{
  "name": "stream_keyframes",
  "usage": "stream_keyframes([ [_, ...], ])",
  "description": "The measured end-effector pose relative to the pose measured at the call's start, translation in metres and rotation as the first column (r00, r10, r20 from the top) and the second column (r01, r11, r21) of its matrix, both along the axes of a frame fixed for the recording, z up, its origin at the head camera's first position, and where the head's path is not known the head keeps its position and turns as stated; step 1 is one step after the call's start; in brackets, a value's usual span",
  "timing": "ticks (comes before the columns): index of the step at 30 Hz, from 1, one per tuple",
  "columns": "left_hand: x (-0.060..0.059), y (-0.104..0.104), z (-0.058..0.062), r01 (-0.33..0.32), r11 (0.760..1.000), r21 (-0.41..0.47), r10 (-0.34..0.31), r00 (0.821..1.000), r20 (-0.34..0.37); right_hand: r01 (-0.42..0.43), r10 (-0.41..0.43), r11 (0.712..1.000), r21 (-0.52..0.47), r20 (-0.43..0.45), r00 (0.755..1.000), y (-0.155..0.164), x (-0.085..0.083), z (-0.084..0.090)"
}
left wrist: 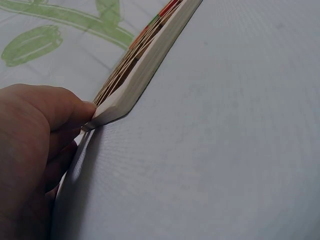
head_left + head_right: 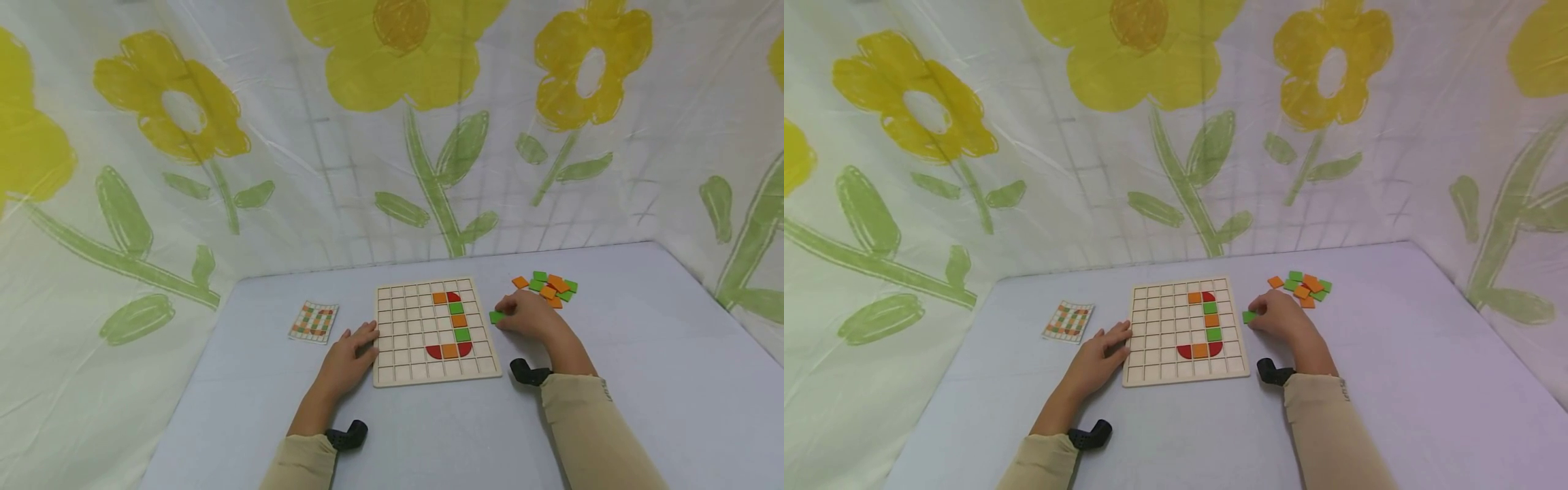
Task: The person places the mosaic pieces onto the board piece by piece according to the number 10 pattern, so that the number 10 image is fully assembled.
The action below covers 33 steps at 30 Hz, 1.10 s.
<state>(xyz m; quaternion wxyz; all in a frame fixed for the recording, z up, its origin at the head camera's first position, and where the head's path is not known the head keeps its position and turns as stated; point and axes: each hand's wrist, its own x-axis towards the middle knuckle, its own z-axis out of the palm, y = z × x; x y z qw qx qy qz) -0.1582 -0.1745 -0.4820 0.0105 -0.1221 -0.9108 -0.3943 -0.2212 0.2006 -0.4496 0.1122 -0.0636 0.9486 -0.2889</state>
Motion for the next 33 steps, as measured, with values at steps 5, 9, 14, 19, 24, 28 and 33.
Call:
stream_keyframes([
  [5, 0.0001, -0.0002, -0.0002, -0.013, 1.0, -0.011, 0.013, 1.0, 0.013, 0.022, -0.022, 1.0, -0.005, -0.002, 1.0, -0.0018, 0.0008, 0.0005],
  [9, 0.0003, 0.0003, 0.0001, -0.029, 0.999, -0.026, 0.03, 0.999, 0.03, 0.058, -0.058, 0.998, -0.011, -0.001, 0.998, -0.0034, 0.0008, 0.0008],
  [14, 0.0012, 0.0013, 0.0011, -0.029, 0.999, -0.03, 0.03, 0.999, 0.029, 0.081, -0.081, 0.996, -0.034, -0.006, 0.997, -0.0053, 0.0003, 0.0004],
  [19, 0.0014, 0.0015, 0.0011, -0.034, 0.999, -0.034, 0.035, 0.999, 0.033, 0.074, -0.075, 0.996, -0.058, -0.026, 0.997, -0.006, 0.0007, 0.0003],
  [24, 0.0009, 0.0012, 0.0009, -0.032, 0.999, -0.036, 0.033, 0.999, 0.029, 0.073, -0.075, 0.996, -0.051, -0.03, 0.997, -0.0066, 0.0009, 0.0005],
  [28, -0.0005, 0.0007, 0.0001, -0.03, 0.999, -0.032, 0.031, 0.999, 0.023, 0.043, -0.044, 0.999, -0.019, -0.05, 0.998, -0.0067, -0.0015, 0.0],
  [33, -0.0009, 0.0003, -0.0014, -0.036, 0.999, -0.038, 0.036, 0.999, 0.025, 0.004, -0.004, 1.0, 0.002, -0.083, 0.997, -0.0072, -0.0022, -0.0018],
])
